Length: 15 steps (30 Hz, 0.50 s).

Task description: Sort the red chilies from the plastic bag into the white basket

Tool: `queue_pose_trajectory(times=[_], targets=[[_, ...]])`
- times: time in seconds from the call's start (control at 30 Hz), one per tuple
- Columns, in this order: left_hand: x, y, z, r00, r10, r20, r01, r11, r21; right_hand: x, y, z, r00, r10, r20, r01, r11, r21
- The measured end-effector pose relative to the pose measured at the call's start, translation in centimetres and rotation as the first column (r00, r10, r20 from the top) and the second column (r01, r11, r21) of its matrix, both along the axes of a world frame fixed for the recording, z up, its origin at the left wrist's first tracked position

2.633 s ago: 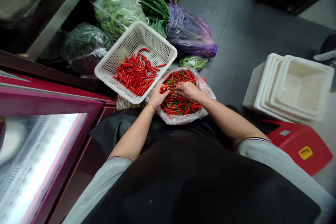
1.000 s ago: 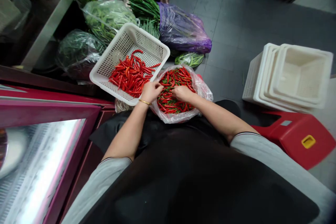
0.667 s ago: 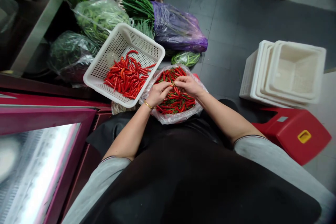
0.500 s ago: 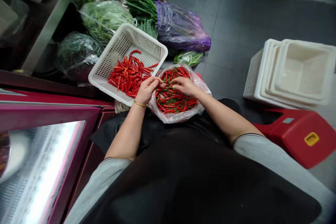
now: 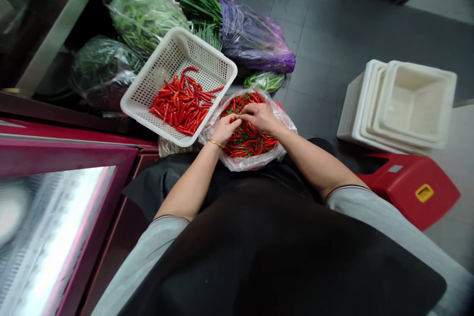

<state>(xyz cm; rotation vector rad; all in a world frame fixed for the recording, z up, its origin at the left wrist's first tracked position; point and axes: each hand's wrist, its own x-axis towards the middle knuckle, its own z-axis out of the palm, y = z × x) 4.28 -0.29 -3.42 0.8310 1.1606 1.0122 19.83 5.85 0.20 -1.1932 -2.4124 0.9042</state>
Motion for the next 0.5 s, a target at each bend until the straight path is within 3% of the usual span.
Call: queue_pose_trajectory(times=[0.1,0.17,0.23,0.37,0.5], targets=[[1.1,0.1,0.5,0.984,0.011,0.176,0.01,0.993,-0.118,-0.2,-0.9,0.1,0.994,-0.021,0.105,0.006,0.99,0.144],[1.4,-0.2,0.5,0.988,0.024,0.156,0.008,0.98,-0.198,-0.2,-1.6,0.0,0.973,0.028,0.231,-0.075,0.977,0.2],[1.3,-0.8,0.3,0.999,0.005,0.04,0.004,0.977,-0.215,-0.1,-2.2,-0.1,0.945,0.071,0.318,-0.14,0.97,0.199],[1.0,-2.6,0.3,0.989,-0.088,-0.122,0.085,0.996,-0.028,-0.1,-3.0,-0.6,0.962,-0.041,0.272,0.022,0.997,0.072],[0.1,-3.8,3.2,0.997,-0.05,0.066,0.043,0.992,0.115,1.4,-2.5,-1.9,0.977,-0.19,0.096,0.202,0.97,-0.131]])
